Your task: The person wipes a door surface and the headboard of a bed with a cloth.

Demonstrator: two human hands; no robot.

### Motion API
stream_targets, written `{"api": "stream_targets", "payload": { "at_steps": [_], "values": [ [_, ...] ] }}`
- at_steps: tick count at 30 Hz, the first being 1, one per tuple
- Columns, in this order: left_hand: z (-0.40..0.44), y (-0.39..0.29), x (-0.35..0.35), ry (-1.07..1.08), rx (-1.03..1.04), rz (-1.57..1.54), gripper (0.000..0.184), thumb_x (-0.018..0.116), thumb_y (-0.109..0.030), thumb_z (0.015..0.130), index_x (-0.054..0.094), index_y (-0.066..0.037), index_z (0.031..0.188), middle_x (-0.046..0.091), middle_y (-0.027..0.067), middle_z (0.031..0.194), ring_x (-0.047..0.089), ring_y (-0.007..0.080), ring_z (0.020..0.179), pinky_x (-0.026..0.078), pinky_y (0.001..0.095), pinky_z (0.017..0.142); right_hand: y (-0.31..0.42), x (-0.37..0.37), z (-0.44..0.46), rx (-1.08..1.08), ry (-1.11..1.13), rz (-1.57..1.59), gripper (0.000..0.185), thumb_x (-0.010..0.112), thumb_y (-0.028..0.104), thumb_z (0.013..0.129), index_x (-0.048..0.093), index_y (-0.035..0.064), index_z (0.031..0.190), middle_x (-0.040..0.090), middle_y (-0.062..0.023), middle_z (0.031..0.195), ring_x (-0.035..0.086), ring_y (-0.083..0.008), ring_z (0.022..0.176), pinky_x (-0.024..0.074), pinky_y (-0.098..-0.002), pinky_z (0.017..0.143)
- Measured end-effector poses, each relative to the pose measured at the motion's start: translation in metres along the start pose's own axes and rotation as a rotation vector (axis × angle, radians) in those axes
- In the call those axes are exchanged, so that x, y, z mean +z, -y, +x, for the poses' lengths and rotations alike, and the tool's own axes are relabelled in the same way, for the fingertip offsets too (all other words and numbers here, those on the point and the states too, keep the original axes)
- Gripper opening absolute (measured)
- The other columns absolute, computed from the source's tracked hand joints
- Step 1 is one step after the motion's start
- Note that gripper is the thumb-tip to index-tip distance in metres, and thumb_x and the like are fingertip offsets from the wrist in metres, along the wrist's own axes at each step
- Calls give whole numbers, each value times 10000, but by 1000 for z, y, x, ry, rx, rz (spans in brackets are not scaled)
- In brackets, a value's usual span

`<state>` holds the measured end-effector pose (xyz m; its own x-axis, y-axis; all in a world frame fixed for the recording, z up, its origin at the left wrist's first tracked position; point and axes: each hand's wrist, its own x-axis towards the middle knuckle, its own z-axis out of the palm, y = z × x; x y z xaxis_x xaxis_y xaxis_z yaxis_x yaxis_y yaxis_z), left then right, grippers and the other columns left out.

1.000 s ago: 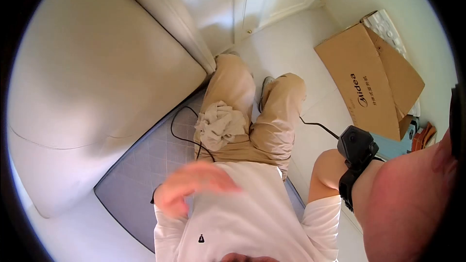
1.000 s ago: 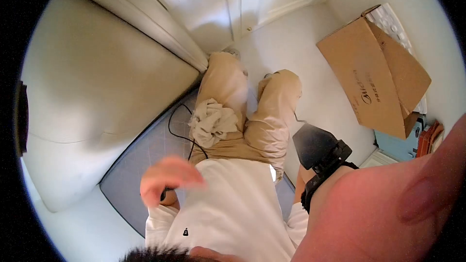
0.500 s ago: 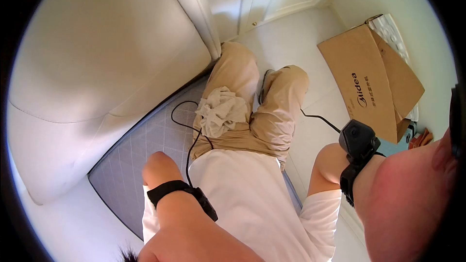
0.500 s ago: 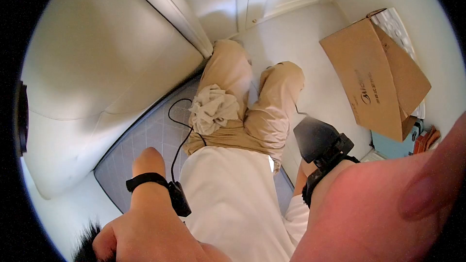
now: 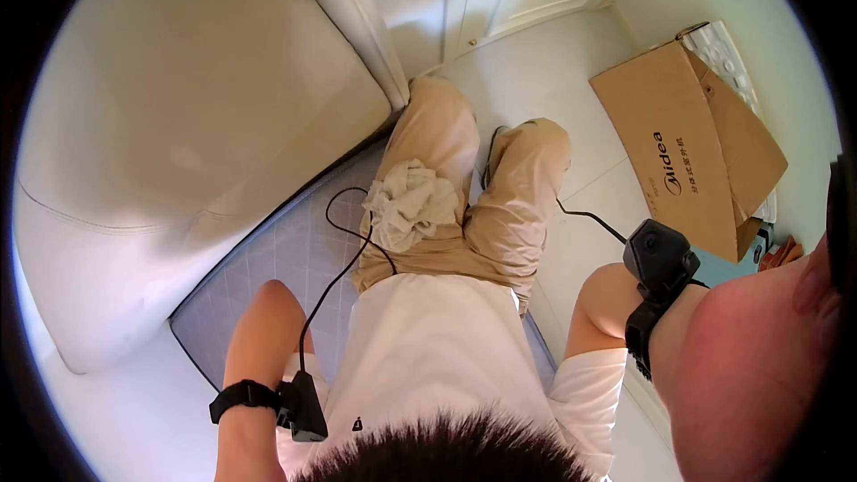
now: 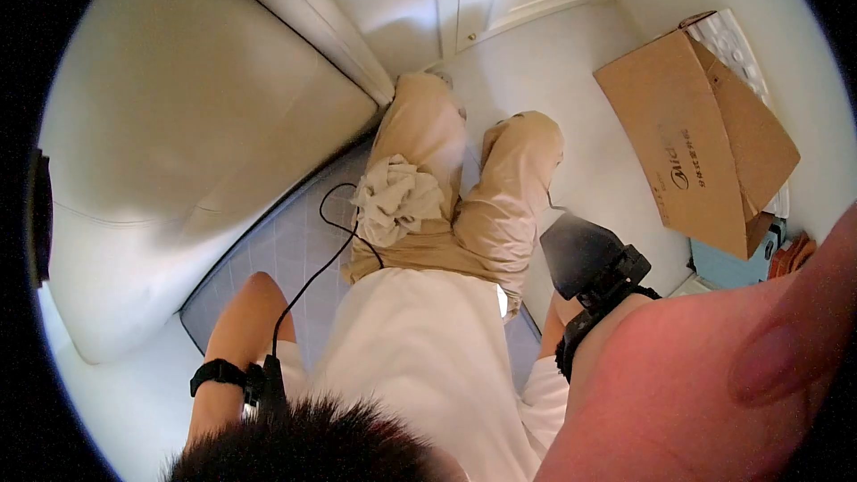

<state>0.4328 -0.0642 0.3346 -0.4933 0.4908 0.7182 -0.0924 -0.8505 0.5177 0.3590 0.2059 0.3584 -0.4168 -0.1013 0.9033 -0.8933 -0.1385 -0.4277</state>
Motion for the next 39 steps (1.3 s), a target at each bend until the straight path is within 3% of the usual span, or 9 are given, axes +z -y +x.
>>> {"api": "stream_targets", "payload": {
  "at_steps": [14,39],
  "values": [
    [11,34,-24,48,-24,-67,596,403,-470,1022,410,115,1139,458,276,1104,423,410,971,332,491,847,-4,0,-12,22,-2,2,574,677,260,897,512,44,1402,632,-154,1315,614,-230,964,481,-340,801],
    [0,35,-19,69,-45,-72,395,439,-346,1005,421,39,919,464,184,860,376,313,727,279,428,657,-5,6,-25,53,20,7,649,725,244,865,490,57,1441,639,-138,1313,617,-216,926,484,-327,766]
  ]
}}
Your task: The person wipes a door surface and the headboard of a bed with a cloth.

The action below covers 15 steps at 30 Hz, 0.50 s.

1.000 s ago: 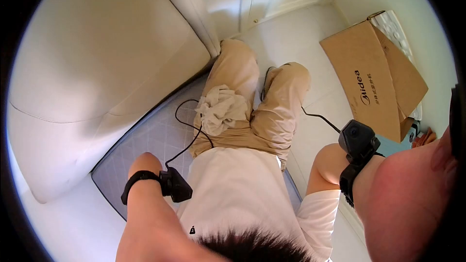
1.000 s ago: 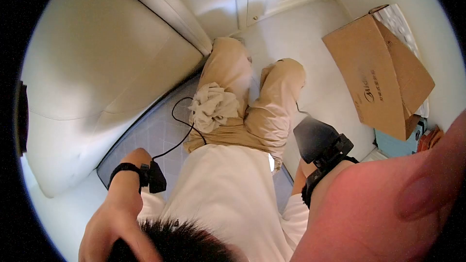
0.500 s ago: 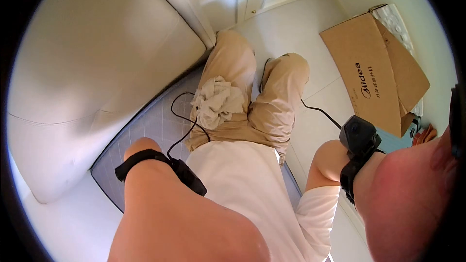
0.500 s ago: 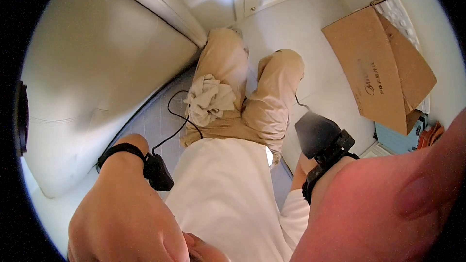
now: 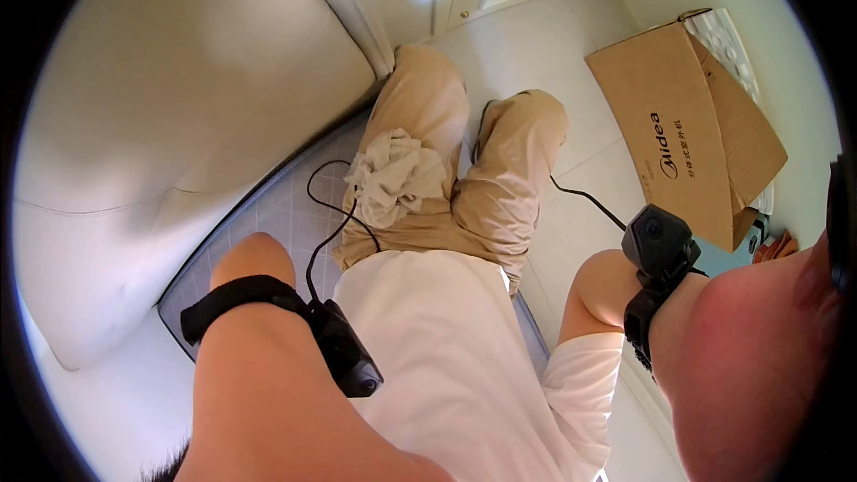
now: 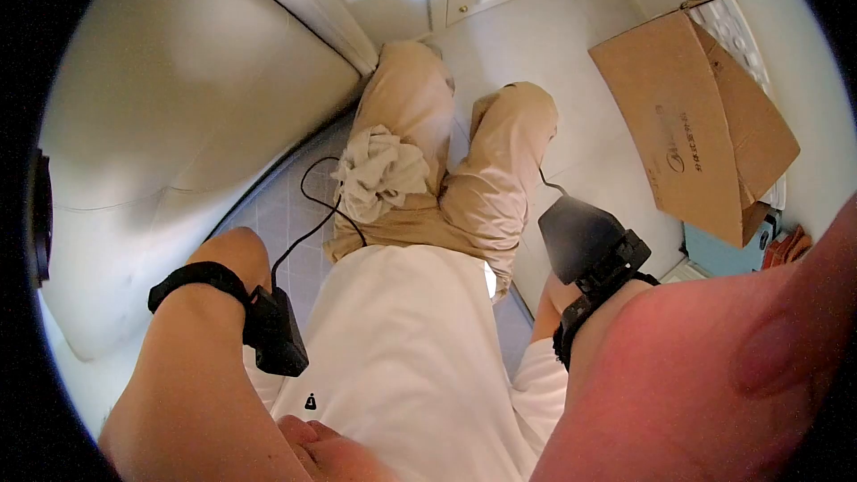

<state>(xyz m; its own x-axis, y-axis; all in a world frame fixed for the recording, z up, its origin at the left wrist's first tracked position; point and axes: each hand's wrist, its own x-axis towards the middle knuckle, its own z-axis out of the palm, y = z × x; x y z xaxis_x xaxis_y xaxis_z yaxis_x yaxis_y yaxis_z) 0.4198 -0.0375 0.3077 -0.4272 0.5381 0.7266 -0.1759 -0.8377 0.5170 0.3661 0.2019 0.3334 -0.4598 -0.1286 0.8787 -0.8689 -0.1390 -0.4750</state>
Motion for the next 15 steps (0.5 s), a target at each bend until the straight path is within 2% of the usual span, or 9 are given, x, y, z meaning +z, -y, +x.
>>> {"api": "stream_targets", "payload": {
  "at_steps": [15],
  "values": [
    [-13,-1,-2,12,9,-8,338,460,-272,995,428,-7,787,467,129,714,348,255,580,247,391,542,1,8,-6,-14,16,6,698,753,235,845,478,65,1464,644,-129,1311,619,-207,904,486,-318,745]
  ]
}}
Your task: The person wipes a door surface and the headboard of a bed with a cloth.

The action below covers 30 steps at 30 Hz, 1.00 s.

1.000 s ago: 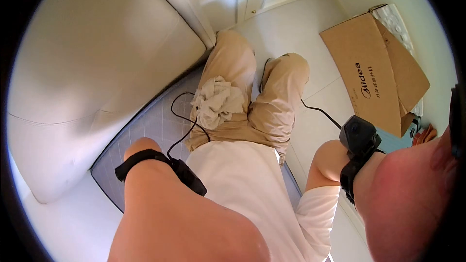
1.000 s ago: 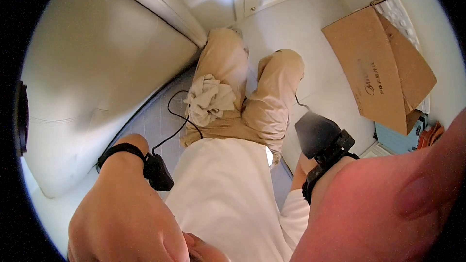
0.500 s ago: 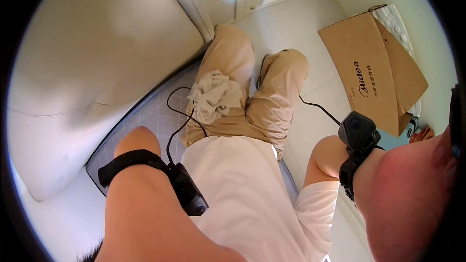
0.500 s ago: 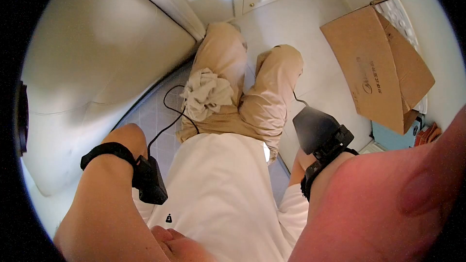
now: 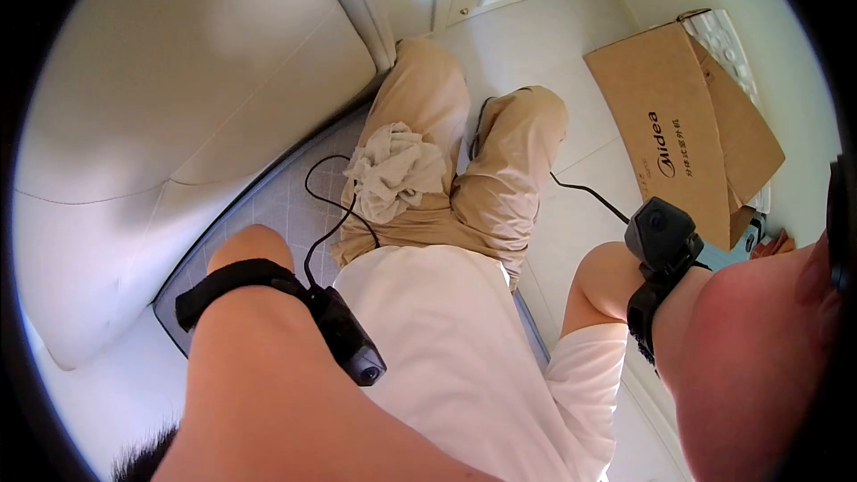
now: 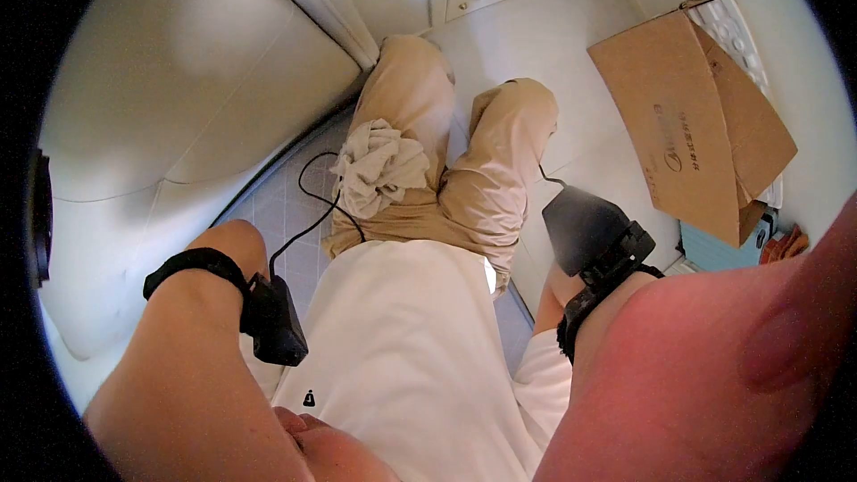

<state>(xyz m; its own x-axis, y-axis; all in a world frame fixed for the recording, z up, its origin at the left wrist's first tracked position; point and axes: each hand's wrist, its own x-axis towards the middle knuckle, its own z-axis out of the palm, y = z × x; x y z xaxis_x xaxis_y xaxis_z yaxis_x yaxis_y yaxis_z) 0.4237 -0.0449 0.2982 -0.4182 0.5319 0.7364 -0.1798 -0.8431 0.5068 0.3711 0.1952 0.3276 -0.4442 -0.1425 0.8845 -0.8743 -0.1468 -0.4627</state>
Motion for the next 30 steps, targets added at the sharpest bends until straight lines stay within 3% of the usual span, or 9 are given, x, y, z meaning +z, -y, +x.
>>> {"api": "stream_targets", "payload": {
  "at_steps": [14,22,25,27,30],
  "values": [
    [4,-9,2,8,-14,5,359,481,-203,986,435,-50,664,470,78,577,321,201,443,217,356,436,10,1,14,-14,12,12,745,780,226,827,466,73,1485,647,-120,1310,621,-198,883,488,-311,726],
    [-16,-51,-47,16,18,52,401,492,-163,981,439,-74,593,472,48,499,306,170,365,200,336,375,35,-15,35,-87,2,-55,772,795,221,817,459,77,1498,650,-115,1309,622,-194,871,489,-306,715],
    [-39,-65,-70,-229,95,120,421,496,-148,979,440,-83,567,472,37,470,301,158,335,194,328,352,52,-24,41,-209,-7,-100,783,800,219,813,456,79,1502,651,-114,1308,623,-192,866,489,-305,711],
    [-74,-51,-61,-477,232,204,428,477,-203,977,429,-95,565,398,18,412,264,149,322,200,332,351,49,-32,42,-316,28,-77,790,804,217,811,454,80,1505,651,-112,1308,623,-191,863,489,-303,708],
    [-121,-43,-70,-812,80,391,387,471,-212,942,439,-101,573,376,1,409,267,129,333,200,324,366,36,-40,35,-341,11,-104,800,810,215,807,452,82,1510,652,-111,1308,624,-189,859,490,-302,704]
  ]
}}
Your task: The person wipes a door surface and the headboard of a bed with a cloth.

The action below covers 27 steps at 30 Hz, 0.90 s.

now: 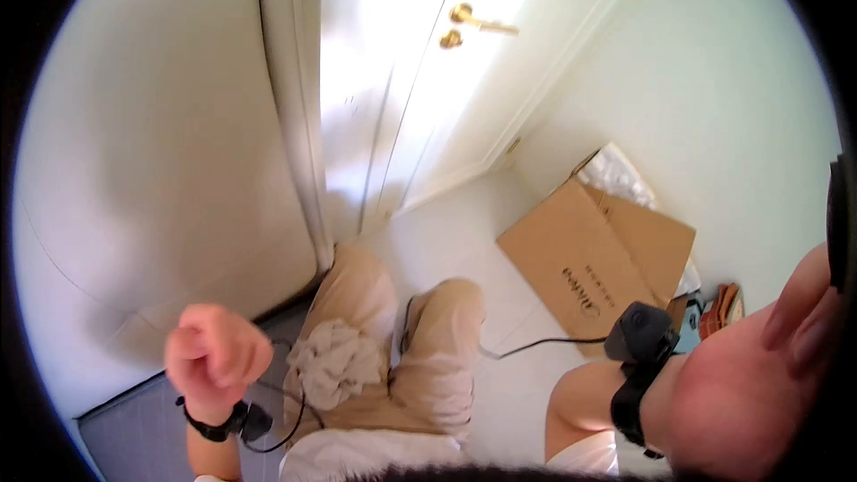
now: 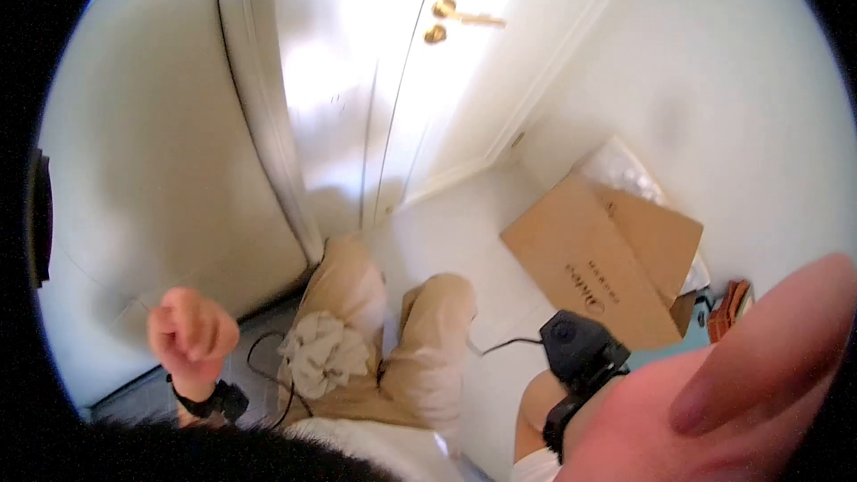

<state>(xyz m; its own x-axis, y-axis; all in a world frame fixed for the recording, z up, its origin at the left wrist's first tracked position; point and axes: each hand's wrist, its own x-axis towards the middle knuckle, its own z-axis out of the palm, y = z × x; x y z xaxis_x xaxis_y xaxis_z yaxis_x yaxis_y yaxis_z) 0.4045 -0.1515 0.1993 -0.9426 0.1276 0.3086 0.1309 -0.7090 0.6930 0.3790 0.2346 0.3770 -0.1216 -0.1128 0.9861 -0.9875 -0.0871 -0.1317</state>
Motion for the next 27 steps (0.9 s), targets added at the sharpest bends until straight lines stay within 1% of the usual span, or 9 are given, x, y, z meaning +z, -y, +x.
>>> {"api": "stream_targets", "payload": {
  "at_steps": [2,4,7,10,13,16,19,22,27],
  "values": [
    [-16,17,-12,-210,-241,419,284,529,-196,951,558,-27,725,570,43,639,507,138,538,380,284,505,-4,-1,-10,45,8,-23,807,814,214,804,450,83,1513,653,-109,1308,624,-188,856,490,-301,701],
    [-16,39,0,-244,-293,824,237,637,-202,943,629,34,935,670,89,890,636,230,796,497,324,696,-2,4,-17,77,14,-27,814,818,213,802,448,84,1516,653,-108,1308,624,-186,853,490,-300,698],
    [-38,65,-21,120,-104,1743,376,724,-204,901,617,31,1173,675,123,1109,631,322,1055,508,413,894,3,18,-33,84,23,-13,825,823,211,798,446,85,1521,654,-106,1307,625,-185,848,491,-298,694],
    [-74,103,-48,96,-219,1692,515,751,-201,856,571,-14,1301,638,167,1243,581,366,1187,469,474,996,3,37,-45,132,43,13,836,829,209,794,443,87,1525,655,-104,1307,625,-183,844,491,-296,690],
    [-87,123,-51,128,-306,1709,552,738,-121,870,545,-44,1381,643,165,1235,627,346,1095,501,434,953,3,50,-47,194,54,47,846,835,207,790,441,89,1530,656,-103,1307,625,-181,839,491,-295,686],
    [-74,121,-55,135,-356,1756,424,691,-64,881,583,-60,1292,658,144,1153,644,287,1025,509,370,908,7,64,-46,211,77,32,857,840,205,787,438,90,1535,656,-101,1306,626,-179,835,492,-293,682],
    [-67,106,-65,-80,-337,1581,336,626,-26,872,631,-44,1207,703,115,1146,677,302,1004,544,368,805,3,80,-48,248,90,7,868,846,203,783,436,92,1539,657,-99,1306,626,-178,830,492,-291,678],
    [-49,71,-45,-223,-176,1215,255,529,40,913,637,-23,1136,715,80,1004,682,205,912,523,297,804,-5,99,-52,292,135,-34,879,852,201,779,433,93,1544,658,-97,1306,627,-176,826,492,-290,673],
    [-19,-1,15,-305,90,782,241,467,17,990,627,-5,1168,695,7,1030,627,87,942,511,249,835,-26,138,-58,459,395,-209,897,861,198,773,429,96,1552,660,-94,1305,627,-173,818,493,-287,666]
  ]
}}
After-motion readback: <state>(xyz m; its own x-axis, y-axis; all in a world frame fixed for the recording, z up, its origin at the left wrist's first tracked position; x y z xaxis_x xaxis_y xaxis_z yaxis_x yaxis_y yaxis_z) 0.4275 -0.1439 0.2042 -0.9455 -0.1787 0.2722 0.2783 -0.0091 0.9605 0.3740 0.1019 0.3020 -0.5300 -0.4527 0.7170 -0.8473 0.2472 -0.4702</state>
